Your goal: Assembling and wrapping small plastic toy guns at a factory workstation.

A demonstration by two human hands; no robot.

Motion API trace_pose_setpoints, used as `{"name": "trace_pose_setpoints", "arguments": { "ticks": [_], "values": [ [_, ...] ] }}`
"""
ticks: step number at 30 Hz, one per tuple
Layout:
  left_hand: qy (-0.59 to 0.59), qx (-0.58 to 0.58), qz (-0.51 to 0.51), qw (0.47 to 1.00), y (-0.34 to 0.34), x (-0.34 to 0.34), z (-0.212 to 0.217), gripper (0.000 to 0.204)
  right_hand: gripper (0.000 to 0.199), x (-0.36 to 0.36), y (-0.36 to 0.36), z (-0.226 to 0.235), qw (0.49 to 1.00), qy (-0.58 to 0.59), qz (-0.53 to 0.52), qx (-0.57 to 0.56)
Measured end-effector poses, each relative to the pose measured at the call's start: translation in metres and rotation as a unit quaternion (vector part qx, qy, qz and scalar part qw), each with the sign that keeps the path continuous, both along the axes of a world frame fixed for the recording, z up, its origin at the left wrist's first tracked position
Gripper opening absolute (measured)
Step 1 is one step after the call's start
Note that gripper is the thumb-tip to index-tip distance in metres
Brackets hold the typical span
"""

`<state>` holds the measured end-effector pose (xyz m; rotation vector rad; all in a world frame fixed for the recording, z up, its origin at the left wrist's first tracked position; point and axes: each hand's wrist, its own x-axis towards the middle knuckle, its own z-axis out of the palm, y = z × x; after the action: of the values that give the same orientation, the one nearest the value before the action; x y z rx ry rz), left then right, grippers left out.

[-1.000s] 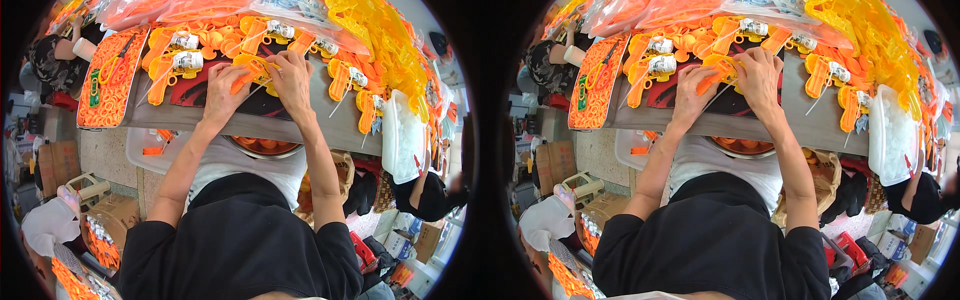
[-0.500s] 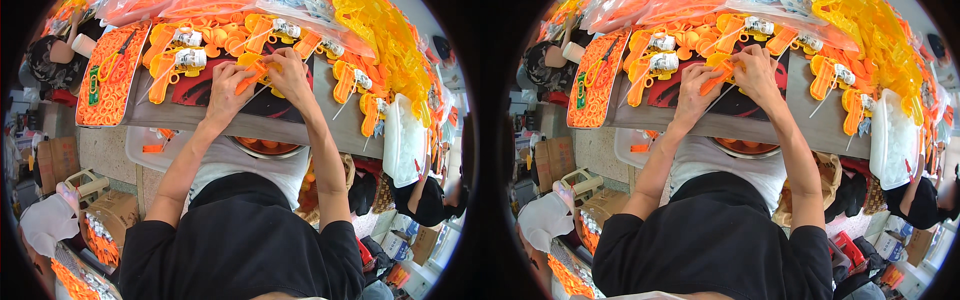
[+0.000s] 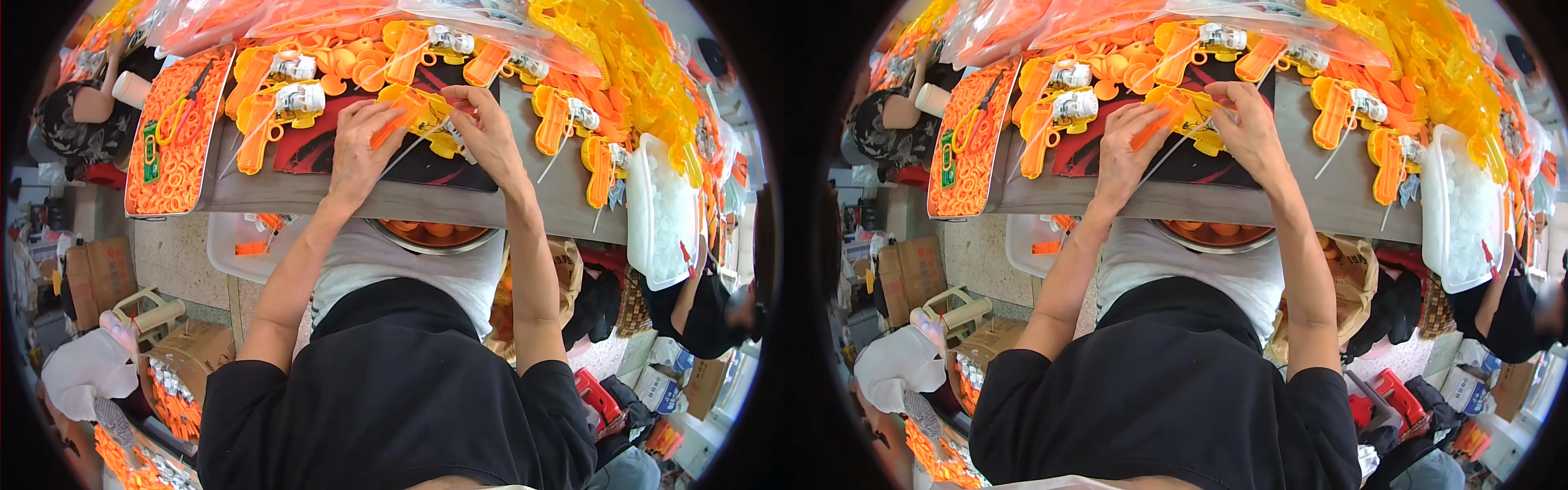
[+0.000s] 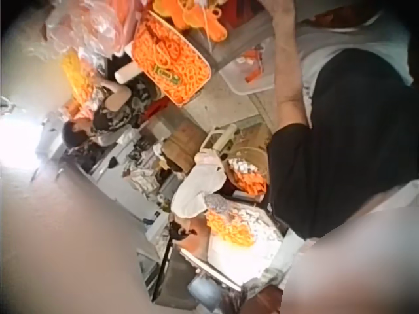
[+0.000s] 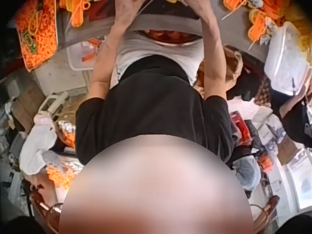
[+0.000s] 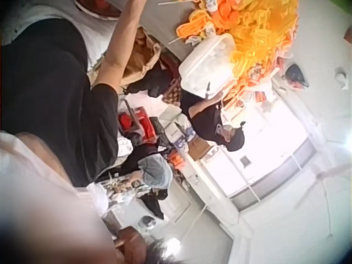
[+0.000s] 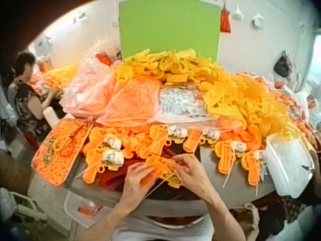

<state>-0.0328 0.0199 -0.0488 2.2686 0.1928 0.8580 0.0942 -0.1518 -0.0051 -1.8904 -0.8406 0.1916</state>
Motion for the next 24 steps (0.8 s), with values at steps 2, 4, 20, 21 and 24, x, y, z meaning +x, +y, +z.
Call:
{"name": "trace_pose_setpoints", "arguments": {
  "ticks": [2, 4, 20, 21, 24],
  "values": [
    [0.002, 0.0, -0.008, 1.0, 0.001, 0.0, 0.001, 0.03, 0.031, -0.001, -0.006, 0.001, 1.0, 0.02, -0.002, 0.009],
    [0.007, 0.001, -0.01, 1.0, 0.0, -0.001, 0.001, 0.029, 0.033, 0.001, -0.019, -0.001, 0.999, -0.045, -0.015, 0.026],
    [-0.012, 0.117, 0.051, 0.992, -0.02, -0.012, 0.021, 0.022, 0.039, -0.04, -0.054, -0.004, 0.99, -0.044, -0.121, 0.057],
    [-0.017, 0.142, 0.049, 0.989, -0.018, -0.007, 0.031, 0.023, 0.039, -0.041, -0.055, -0.005, 0.989, -0.04, -0.123, 0.073],
    [-0.002, 0.163, -0.133, 0.978, -0.012, 0.022, 0.061, 0.031, 0.039, -0.04, -0.051, -0.006, 0.981, -0.122, -0.128, 0.081]
  ]
}}
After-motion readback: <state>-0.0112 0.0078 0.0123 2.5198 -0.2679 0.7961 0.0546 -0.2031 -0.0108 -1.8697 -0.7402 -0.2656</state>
